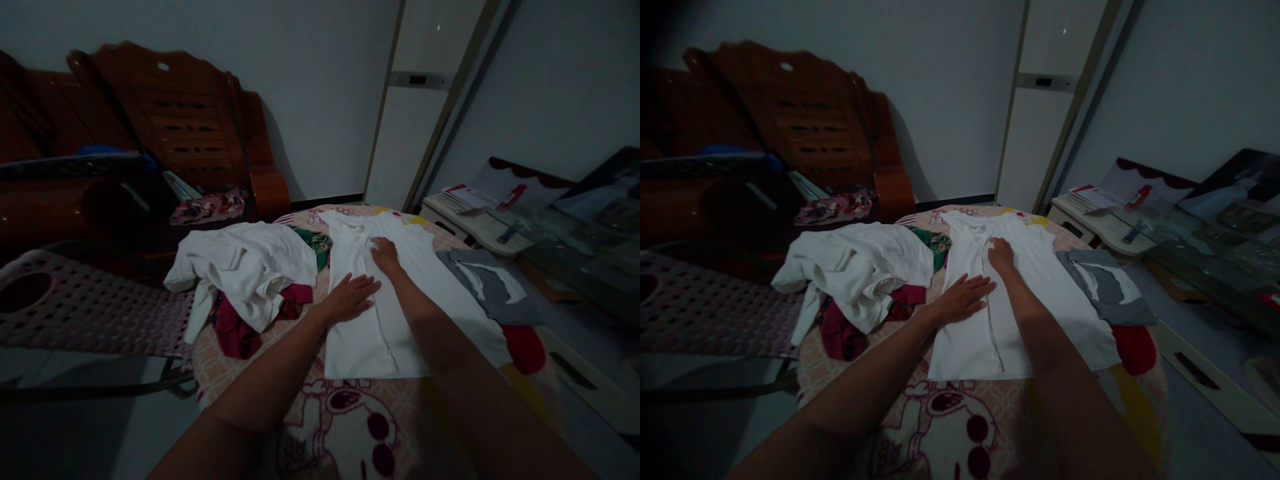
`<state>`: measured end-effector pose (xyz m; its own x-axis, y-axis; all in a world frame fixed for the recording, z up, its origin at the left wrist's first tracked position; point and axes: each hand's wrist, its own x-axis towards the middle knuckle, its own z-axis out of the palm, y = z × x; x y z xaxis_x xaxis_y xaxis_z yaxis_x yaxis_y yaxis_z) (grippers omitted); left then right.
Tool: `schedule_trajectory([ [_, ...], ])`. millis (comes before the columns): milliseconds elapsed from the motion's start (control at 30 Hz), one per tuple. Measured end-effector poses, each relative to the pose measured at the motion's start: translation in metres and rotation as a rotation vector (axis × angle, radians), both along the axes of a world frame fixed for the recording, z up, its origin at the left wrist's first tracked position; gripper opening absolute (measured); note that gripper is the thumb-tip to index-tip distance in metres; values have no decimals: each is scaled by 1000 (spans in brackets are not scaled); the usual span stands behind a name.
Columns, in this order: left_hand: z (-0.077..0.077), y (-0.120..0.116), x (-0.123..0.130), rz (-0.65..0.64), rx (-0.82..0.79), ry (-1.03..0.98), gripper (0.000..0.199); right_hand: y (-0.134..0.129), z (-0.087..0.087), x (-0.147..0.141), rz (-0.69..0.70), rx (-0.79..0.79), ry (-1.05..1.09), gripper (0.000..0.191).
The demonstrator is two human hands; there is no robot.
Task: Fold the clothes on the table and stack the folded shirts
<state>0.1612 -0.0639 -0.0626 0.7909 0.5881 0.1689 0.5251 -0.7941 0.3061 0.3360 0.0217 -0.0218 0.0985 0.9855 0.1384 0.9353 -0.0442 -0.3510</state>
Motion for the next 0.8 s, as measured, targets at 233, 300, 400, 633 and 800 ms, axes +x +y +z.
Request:
schedule_trajectory([
  [233,-12,22,-3,286,46,-358,39,-58,3,-9,-9,-150,-32,24],
  [300,-15,24,-5,332,80,-283,41,-70,2,-14,10,-210,-80,26],
  [400,-15,21,-7,333,103,-127,43,-79,2,-16,29,-234,-117,20],
  [633,-2,8,-5,314,117,61,51,-102,0,-18,27,-154,-175,22],
  [800,1,7,-4,325,100,109,51,-136,-10,-28,193,-117,-266,27],
])
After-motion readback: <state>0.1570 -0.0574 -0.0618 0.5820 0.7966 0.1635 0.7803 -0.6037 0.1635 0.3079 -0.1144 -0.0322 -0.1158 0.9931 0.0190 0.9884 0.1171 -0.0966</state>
